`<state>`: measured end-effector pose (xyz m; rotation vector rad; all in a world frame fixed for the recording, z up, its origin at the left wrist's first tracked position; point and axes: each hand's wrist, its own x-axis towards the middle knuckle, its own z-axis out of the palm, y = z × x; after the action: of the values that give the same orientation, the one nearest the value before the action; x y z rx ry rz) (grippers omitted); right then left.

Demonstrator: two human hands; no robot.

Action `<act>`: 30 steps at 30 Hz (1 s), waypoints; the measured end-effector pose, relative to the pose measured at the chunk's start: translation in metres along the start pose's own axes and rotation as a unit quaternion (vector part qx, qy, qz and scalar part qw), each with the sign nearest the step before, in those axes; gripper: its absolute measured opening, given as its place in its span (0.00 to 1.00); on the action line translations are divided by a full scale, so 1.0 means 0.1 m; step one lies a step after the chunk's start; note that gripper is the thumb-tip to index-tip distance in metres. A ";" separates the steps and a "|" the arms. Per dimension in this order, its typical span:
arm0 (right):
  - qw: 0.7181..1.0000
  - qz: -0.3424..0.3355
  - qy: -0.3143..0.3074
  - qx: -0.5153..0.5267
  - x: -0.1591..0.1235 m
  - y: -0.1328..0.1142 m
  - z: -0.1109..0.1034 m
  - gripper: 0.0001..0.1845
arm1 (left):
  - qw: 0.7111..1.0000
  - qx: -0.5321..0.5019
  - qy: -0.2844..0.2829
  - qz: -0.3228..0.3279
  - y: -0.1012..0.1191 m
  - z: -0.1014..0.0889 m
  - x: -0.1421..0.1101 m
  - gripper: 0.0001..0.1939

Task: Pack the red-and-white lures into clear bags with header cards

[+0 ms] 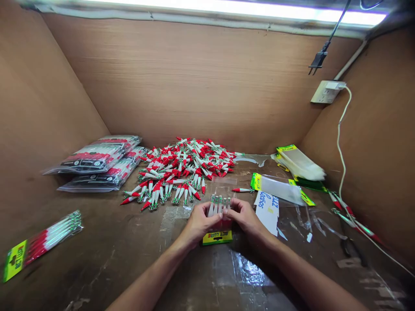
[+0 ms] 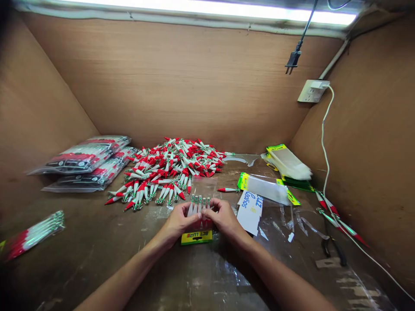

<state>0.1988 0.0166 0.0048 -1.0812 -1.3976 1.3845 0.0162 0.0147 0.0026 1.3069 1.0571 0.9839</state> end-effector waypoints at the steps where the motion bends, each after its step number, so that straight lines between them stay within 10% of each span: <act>1: 1.000 -0.001 0.008 0.005 0.00 0.02 0.01 0.07 | 1.000 -0.001 -0.006 0.003 0.01 0.01 0.00 0.15; 19: 0.995 -0.012 0.060 0.083 0.00 -0.13 -0.10 0.18 | 0.996 -0.053 -0.069 0.024 0.05 0.02 -0.01 0.22; 30: 0.998 -0.001 0.054 -0.017 -0.04 -0.08 -0.06 0.16 | 0.993 -0.114 0.019 -0.011 -0.04 -0.06 0.03 0.22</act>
<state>0.2057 0.0146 0.0130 -1.1594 -1.3470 1.2853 0.0110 0.0188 -0.0015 1.0903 0.9555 1.0827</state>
